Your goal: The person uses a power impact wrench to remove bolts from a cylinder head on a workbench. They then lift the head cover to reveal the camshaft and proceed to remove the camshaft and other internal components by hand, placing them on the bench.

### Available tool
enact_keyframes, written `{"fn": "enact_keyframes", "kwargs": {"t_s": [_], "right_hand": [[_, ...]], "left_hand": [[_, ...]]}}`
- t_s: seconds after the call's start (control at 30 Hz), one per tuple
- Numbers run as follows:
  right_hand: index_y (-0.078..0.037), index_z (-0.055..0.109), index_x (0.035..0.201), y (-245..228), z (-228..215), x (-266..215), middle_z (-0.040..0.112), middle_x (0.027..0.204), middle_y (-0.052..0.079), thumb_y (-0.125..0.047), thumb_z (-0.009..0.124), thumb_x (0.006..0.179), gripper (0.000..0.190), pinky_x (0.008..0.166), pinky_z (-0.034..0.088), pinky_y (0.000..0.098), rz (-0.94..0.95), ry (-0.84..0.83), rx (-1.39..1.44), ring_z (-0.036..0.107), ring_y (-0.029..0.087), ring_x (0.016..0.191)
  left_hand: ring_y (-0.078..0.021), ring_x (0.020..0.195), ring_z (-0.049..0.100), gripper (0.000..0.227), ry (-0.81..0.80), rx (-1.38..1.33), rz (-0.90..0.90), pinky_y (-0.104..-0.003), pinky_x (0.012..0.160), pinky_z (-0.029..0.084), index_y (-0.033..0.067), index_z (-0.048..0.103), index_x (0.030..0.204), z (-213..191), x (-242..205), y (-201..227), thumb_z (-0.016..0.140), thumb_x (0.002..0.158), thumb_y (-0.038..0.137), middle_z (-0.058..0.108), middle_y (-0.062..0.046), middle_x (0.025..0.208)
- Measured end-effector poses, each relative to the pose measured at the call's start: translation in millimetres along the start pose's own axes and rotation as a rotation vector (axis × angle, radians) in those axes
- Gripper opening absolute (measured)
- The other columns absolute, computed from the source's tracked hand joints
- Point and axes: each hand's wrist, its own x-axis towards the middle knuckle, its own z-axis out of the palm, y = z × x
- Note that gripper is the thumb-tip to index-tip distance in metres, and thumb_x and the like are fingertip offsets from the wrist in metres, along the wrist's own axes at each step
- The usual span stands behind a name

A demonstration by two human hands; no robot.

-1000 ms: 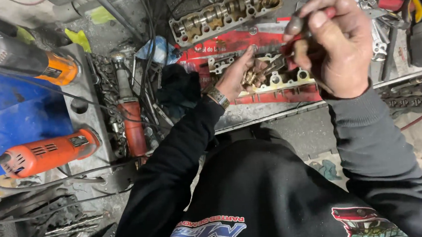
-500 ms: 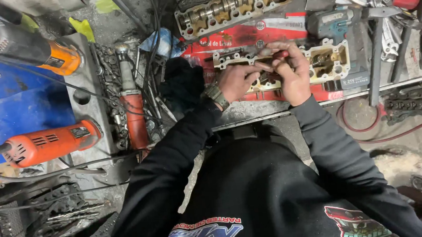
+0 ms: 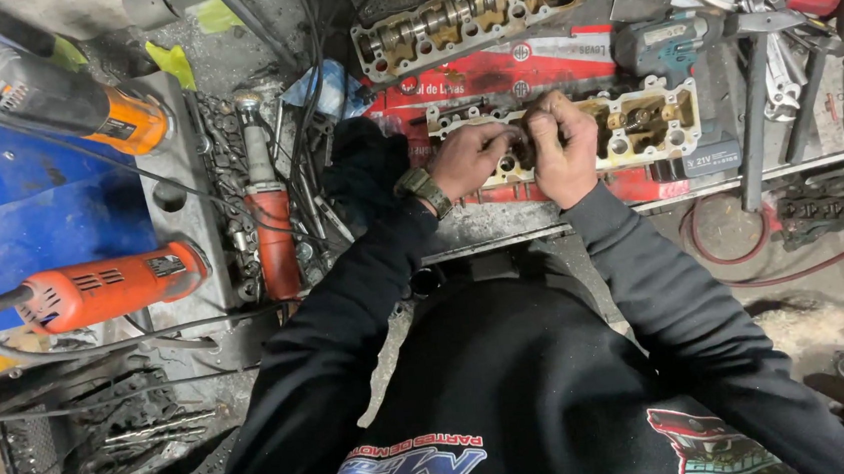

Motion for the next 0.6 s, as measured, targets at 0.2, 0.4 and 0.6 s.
{"fn": "enact_keyframes", "kwargs": {"t_s": [0.2, 0.4, 0.6], "right_hand": [[0.003, 0.049, 0.092, -85, -30, 80, 0.054, 0.069, 0.023, -0.027, 0.044, 0.122, 0.042, 0.043, 0.04, 0.032, -0.005, 0.088, 0.308, 0.054, 0.023, 0.045], [-0.004, 0.053, 0.137, -130, -31, 82, 0.066, 0.125, 0.017, 0.002, 0.048, 0.113, 0.025, 0.079, 0.069, 0.0328, 0.408, -0.117, 0.595, 0.072, 0.024, 0.099], [-0.004, 0.043, 0.151, -110, -3, 49, 0.056, 0.142, 0.02, 0.006, 0.041, 0.104, 0.048, 0.12, 0.06, 0.0517, 0.421, -0.16, 0.609, 0.061, 0.029, 0.127]], "left_hand": [[-0.0174, 0.056, 0.074, 0.058, 0.062, -0.388, -0.293, -0.031, 0.054, 0.06, 0.0117, 0.083, 0.103, 10, 7, -9, 0.051, 0.108, 0.059, 0.076, -0.009, 0.068], [-0.0079, 0.045, 0.053, 0.066, -0.294, -1.235, -0.28, -0.023, 0.031, 0.03, -0.0015, 0.07, 0.101, -10, -4, 17, 0.045, 0.107, 0.059, 0.077, -0.012, 0.087], [-0.0083, 0.051, 0.047, 0.043, -0.058, -0.659, -0.379, -0.026, 0.048, 0.041, 0.0022, 0.073, 0.086, -23, -34, -2, 0.061, 0.105, 0.039, 0.068, -0.003, 0.073]]}}
